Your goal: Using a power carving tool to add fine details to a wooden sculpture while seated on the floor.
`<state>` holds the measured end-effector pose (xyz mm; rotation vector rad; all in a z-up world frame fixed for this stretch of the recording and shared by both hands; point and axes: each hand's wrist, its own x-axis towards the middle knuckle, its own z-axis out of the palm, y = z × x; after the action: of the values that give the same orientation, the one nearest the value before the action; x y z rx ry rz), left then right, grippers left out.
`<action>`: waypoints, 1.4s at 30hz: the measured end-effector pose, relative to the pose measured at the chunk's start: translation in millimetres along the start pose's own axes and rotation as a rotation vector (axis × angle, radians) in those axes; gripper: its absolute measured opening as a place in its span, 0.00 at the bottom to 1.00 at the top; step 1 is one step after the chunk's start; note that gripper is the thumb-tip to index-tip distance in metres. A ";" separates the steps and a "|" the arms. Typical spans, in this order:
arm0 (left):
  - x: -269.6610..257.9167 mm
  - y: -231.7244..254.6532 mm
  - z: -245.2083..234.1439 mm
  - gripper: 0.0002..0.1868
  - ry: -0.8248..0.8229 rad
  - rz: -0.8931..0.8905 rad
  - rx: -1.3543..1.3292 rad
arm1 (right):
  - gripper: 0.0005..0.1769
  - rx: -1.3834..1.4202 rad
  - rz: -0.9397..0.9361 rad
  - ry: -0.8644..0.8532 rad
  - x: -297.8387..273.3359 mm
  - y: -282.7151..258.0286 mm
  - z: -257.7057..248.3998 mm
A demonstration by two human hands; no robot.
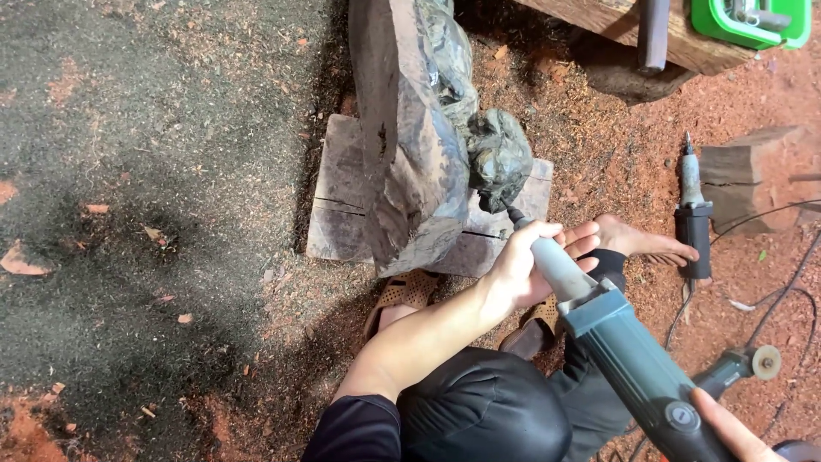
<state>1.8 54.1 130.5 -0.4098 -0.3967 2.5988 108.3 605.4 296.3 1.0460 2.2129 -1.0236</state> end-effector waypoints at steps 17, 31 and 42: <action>4.8 -4.6 -17.1 0.18 -0.147 -0.027 -0.018 | 0.41 -0.309 -0.596 -0.401 32.0 67.8 58.4; 0.9 -7.0 -26.8 0.16 -0.211 -0.039 0.040 | 0.34 0.236 0.367 -0.114 -5.2 -67.9 74.9; 2.3 -11.1 -23.7 0.13 -0.136 -0.028 0.108 | 0.37 0.303 0.380 -0.152 2.2 36.2 135.5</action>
<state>12.7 69.4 112.2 -0.1904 -0.3034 2.6145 150.2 514.7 198.0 1.4029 1.6847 -1.2347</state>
